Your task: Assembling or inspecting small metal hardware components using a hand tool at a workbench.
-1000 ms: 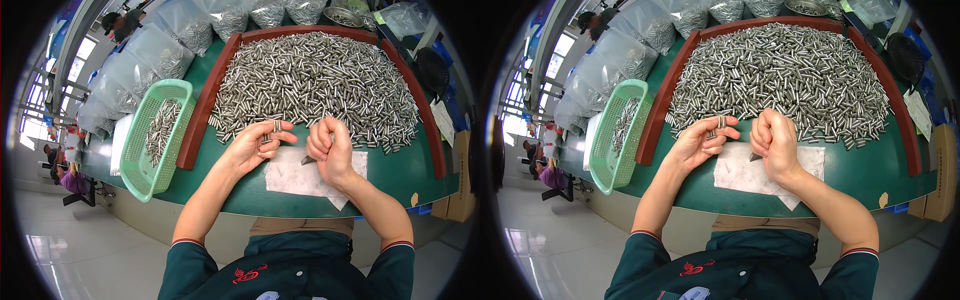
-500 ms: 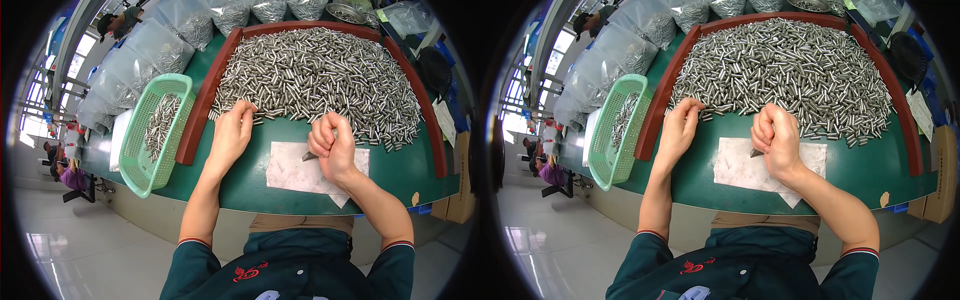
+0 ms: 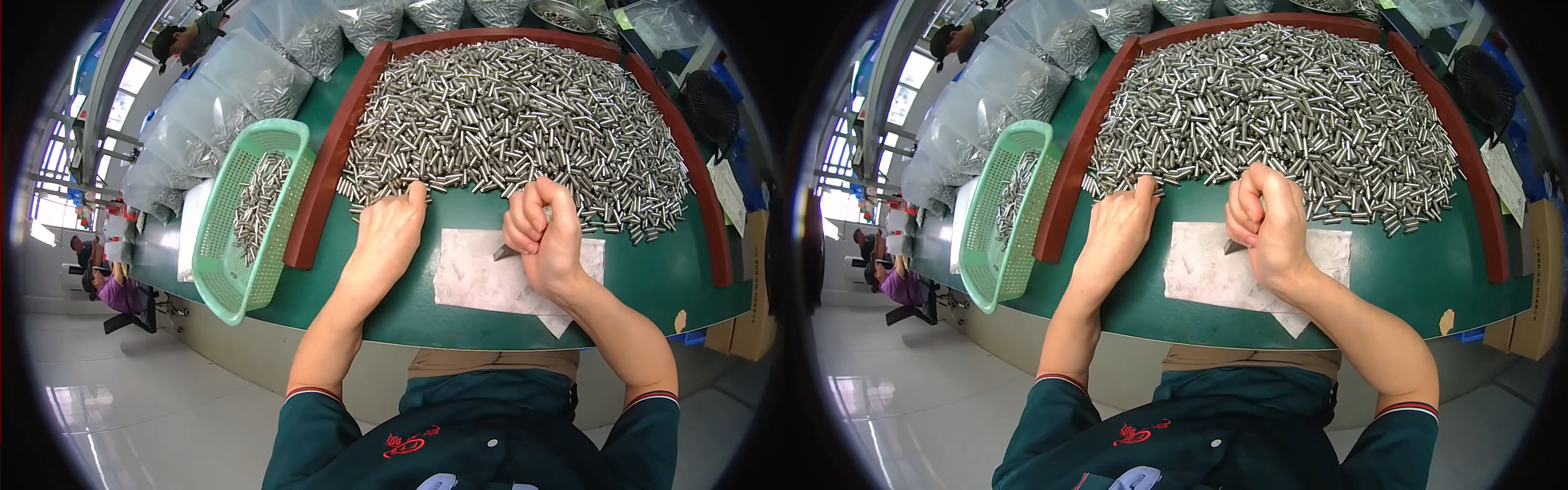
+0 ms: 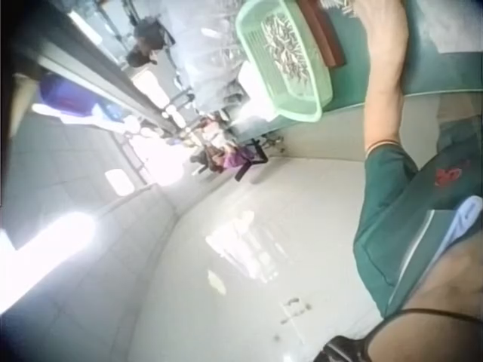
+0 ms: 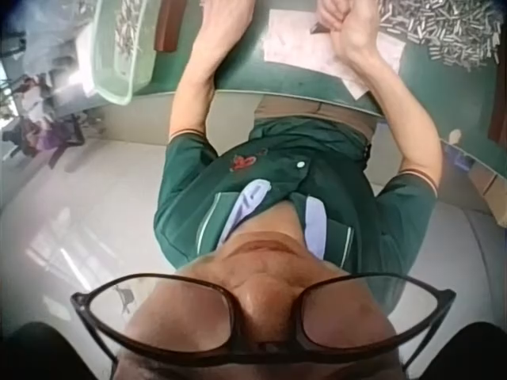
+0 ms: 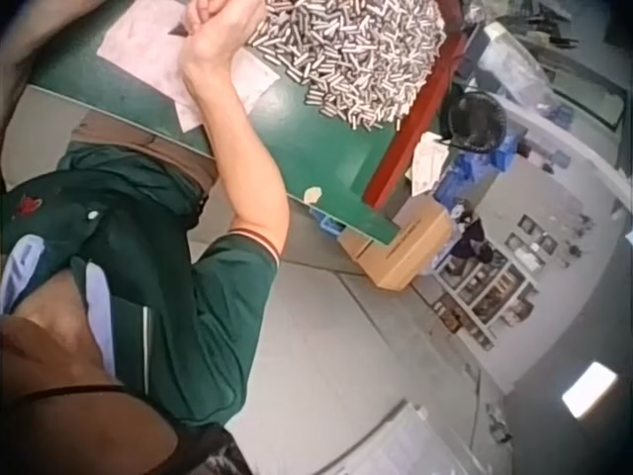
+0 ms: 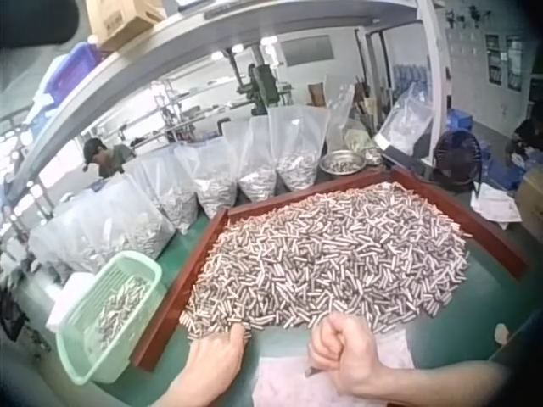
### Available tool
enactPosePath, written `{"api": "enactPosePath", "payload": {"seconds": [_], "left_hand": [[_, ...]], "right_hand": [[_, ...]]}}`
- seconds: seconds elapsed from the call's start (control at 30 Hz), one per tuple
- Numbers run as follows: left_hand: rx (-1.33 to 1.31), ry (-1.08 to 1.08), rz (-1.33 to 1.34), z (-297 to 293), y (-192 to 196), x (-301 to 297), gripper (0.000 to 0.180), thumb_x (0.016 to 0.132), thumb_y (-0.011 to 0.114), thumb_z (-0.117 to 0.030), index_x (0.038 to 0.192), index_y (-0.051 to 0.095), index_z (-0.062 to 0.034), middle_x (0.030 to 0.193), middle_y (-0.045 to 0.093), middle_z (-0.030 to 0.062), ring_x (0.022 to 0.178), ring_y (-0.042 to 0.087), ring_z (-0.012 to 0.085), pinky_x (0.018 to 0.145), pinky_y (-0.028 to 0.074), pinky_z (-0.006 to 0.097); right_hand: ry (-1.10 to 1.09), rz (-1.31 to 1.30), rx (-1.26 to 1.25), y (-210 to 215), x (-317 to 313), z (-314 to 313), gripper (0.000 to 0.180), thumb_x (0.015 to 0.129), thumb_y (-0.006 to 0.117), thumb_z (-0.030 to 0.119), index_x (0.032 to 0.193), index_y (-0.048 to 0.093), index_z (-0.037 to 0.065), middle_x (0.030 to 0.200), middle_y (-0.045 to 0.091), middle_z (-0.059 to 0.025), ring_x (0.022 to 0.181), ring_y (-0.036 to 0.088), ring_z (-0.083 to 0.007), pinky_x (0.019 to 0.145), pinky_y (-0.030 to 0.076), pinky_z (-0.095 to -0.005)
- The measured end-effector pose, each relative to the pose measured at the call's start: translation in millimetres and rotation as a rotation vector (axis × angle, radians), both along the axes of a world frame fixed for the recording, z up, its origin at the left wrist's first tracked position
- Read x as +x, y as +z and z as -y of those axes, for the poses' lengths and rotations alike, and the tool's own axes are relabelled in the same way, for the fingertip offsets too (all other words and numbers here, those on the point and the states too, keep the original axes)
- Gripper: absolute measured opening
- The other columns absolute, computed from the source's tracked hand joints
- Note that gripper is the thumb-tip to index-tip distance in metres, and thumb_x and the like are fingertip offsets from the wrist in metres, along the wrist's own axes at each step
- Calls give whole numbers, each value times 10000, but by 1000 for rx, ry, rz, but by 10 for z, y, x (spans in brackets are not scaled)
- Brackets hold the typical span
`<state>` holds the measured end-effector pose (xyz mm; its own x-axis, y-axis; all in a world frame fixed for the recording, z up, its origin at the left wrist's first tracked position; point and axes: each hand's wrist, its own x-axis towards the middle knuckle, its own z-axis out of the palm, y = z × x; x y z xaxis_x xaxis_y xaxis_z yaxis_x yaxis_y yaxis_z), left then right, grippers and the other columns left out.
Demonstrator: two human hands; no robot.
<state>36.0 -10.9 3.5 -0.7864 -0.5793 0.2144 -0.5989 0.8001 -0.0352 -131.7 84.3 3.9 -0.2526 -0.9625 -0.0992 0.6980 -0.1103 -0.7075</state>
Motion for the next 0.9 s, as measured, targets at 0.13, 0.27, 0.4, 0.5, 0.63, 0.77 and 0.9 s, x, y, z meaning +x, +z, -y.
{"api": "enactPosePath", "payload": {"seconds": [0.13, 0.27, 0.4, 0.5, 0.63, 0.77, 0.9], "left_hand": [[-46, -10, 58, -12, -18, -70, 110, 668, 492, 16, 709, 401, -30, 543, 526, 112, 521, 566, 260, 436, 440, 354], [-77, 34, 93, -2, -22, -98, 105, 680, 502, 5, 716, 409, -30, 543, 528, 102, 528, 572, 257, 441, 449, 343], [-12, 29, -47, 28, -12, -72, 102, 742, 509, -30, 741, 408, -35, 551, 534, 98, 527, 568, 269, 465, 451, 352], [354, -25, -599, 45, -14, -111, 81, 801, 534, -53, 851, 474, -32, 602, 550, 109, 521, 558, 272, 473, 417, 336], [533, -149, -823, 49, -36, -112, 94, 813, 520, 0, 904, 510, -21, 682, 517, 53, 583, 488, 118, 545, 400, 239], [625, -150, -842, 21, -64, -113, 78, 825, 514, -12, 903, 505, -17, 747, 515, 37, 661, 489, 110, 624, 407, 230], [662, -123, -846, 17, -73, -111, 76, 841, 503, -42, 910, 506, -12, 780, 518, 31, 704, 488, 107, 662, 405, 228]], "right_hand": [[-1, 4, 18, 2, -7, -5, 389, 864, 319, 232, 502, 272, 96, 441, 261, 4, 381, 184, -76, 374, 169, -232], [-3, 1, 7, 5, 3, 2, 388, 865, 314, 231, 504, 274, 96, 437, 259, 5, 379, 185, -76, 374, 170, -232], [5, 1, 6, 11, -3, -1, 382, 862, 312, 223, 504, 274, 95, 434, 259, 5, 376, 188, -75, 373, 168, -233], [-2, 0, 13, -13, -24, -3, 378, 859, 313, 219, 503, 275, 96, 433, 261, 5, 373, 190, -75, 373, 168, -233], [7, 1, 11, 4, -17, -1, 373, 853, 315, 213, 501, 277, 97, 433, 263, 6, 370, 192, -75, 367, 165, -233], [5, 13, 13, -1, -14, -2, 364, 845, 322, 205, 500, 276, 99, 436, 262, 7, 371, 193, -73, 364, 164, -229], [8, 11, 11, -2, -9, -14, 369, 848, 324, 211, 500, 273, 101, 440, 262, 7, 372, 191, -72, 364, 165, -226]]}}
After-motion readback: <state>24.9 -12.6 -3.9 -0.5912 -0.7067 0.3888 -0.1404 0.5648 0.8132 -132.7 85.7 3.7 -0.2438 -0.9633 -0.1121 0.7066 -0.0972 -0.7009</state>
